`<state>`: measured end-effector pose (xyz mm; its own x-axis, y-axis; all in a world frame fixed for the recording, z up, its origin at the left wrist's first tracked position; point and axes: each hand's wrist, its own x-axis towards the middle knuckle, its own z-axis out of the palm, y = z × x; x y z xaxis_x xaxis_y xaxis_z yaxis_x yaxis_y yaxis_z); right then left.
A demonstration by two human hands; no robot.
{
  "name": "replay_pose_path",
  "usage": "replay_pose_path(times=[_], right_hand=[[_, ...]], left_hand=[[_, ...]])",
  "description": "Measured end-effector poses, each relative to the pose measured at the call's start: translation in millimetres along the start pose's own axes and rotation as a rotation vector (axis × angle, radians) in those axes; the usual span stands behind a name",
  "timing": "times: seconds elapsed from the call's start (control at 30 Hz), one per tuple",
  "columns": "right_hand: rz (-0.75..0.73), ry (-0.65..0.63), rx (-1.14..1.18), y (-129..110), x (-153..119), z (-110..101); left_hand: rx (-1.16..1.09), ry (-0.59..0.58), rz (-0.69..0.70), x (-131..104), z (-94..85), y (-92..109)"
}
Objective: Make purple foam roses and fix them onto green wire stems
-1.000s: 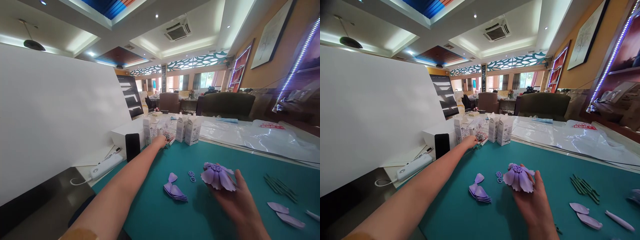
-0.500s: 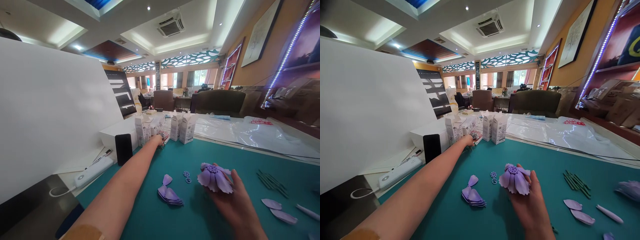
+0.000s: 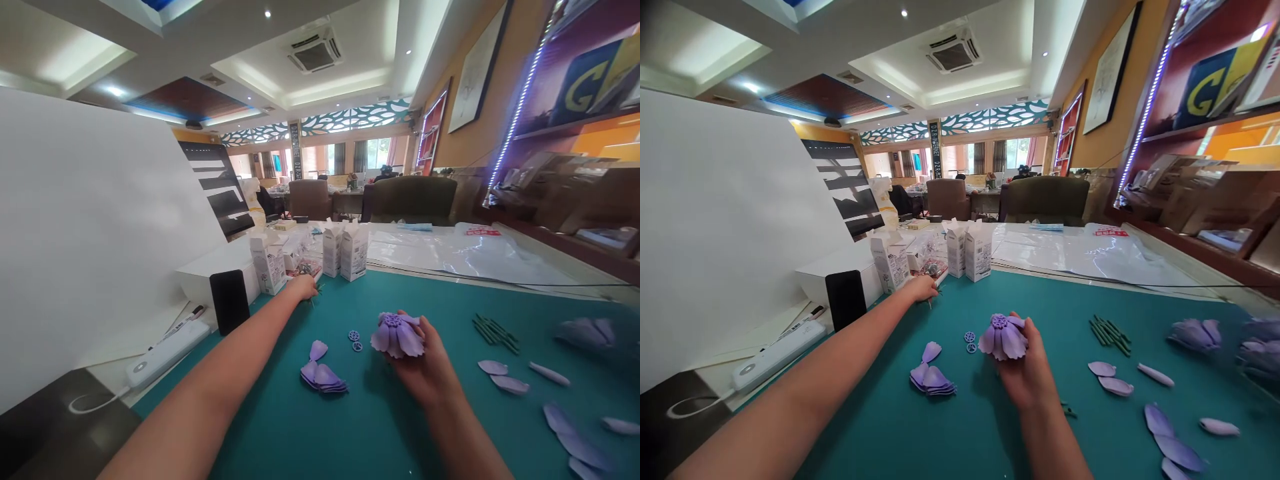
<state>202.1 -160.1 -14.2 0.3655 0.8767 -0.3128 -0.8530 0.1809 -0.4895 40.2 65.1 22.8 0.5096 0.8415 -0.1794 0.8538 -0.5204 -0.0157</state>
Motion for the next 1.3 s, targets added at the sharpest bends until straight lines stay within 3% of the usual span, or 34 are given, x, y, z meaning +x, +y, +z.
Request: replay_pose_path(times=[0.33,0.57,0.83,1.3], right_hand=[[-0.010,-0.083,-0.034,7.8,15.8,-15.6],[0.007,-0.172,-0.078,7.9,12.9,-15.2],[-0.006,-0.219,-0.142,14.1,5.7,-9.4],[-0.034,-0.291,-0.217,20.2,12.8,-14.0]], left_hand=[[0.011,0.006,0.230,-106.6,-26.8,55.1],[0.285,0.105,0.334,-150.4,-44.2,93.5],[0.519,0.172,0.393,-160.3,-55.7,117.0],[0.665,0.118,0.426,-158.4,-55.8,121.7]])
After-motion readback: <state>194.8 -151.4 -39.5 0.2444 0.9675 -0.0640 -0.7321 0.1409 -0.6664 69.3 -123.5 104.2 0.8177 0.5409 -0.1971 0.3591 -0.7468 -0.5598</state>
